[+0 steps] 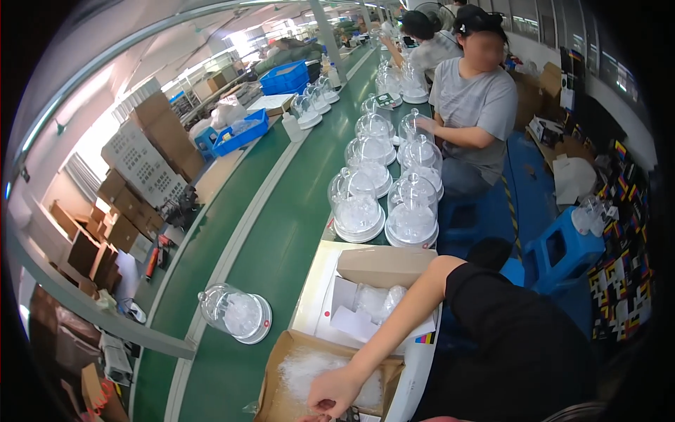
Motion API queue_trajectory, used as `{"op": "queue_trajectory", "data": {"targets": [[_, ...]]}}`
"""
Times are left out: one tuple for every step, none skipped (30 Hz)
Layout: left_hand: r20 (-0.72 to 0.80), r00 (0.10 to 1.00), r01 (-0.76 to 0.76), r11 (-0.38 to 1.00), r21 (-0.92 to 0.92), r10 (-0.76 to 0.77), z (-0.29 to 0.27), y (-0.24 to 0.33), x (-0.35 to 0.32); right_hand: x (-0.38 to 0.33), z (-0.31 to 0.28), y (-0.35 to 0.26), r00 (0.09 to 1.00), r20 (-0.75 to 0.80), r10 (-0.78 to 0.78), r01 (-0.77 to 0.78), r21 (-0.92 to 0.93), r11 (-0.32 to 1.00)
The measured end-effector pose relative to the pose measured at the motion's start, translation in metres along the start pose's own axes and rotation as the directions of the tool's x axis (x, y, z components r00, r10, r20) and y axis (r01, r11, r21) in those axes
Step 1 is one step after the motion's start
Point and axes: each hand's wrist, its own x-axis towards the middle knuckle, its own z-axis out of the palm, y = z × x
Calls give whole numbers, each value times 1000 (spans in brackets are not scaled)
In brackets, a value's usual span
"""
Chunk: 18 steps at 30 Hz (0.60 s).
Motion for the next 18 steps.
{"op": "queue_trajectory", "data": {"targets": [[-3, 1000, -8, 1000, 12, 8, 0, 1, -2, 0, 0, -2, 998, 58, 34, -33, -20, 999], [8, 999, -40, 999, 29, 40, -1, 4, -4, 2, 1, -1, 998, 53, 19, -19, -17, 1000], [15, 998, -67, 997, 46, 66, -2, 7, -5, 3, 1, 0, 999, 44, -16, 18, -43, 999], [2, 998, -62, 996, 59, 61, -1, 9, -2, 5, 3, 2, 998, 39, -52, 55, -64, 996], [33, 995, -91, 995, 47, 90, -1, 12, -1, 7, 4, -2, 996, 60, -68, 71, -36, 997], [60, 992, -111, 993, 36, 109, -1, 17, 0, 9, -3, -8, 998, 61, -22, 27, -87, 996], [81, 988, -135, 987, 85, 129, 1, 27, 1, 11, -9, -14, 997, 71, 22, -12, -134, 991], [88, 995, -50, 996, 79, 43, 1, 35, 2, 11, -14, -21, 998, 59, 35, -25, -158, 987], [54, 978, -206, 971, 123, 201, 9, 51, 3, 13, -19, -24, 997, 59, 40, -30, -169, 985], [73, 973, -230, 951, 205, 220, 6, 61, 2, 16, -23, -31, 997, 54, 46, -37, -168, 985], [110, 970, -238, 942, 236, 217, 3, 65, 3, 17, -29, -35, 997, 43, 58, -50, -169, 984], [117, 970, -236, 943, 237, 213, 7, 77, 4, 17, -34, -36, 997, 24, 75, -71, -152, 986], [172, 963, -255, 905, 342, 206, 0, 75, 8, 19, -40, -36, 996, 5, 87, -85, -134, 987], [171, 969, -230, 913, 338, 181, -3, 74, 11, 21, -44, -36, 996, -17, 90, -91, -87, 992], [126, 977, -204, 915, 348, 170, -6, 71, 13, 25, -47, -34, 995, -35, 95, -97, -40, 995], [143, 964, -262, 903, 340, 226, -10, 68, 18, 30, -49, -31, 993, -85, 78, -84, -69, 994], [164, 946, -320, 889, 327, 280, -13, 65, 24, 36, -52, -27, 989, -136, 65, -79, -98, 992], [133, 952, -305, 893, 331, 276, -16, 64, 31, 44, -56, -25, 993, -107, 56, -66, -92, 994]]}}
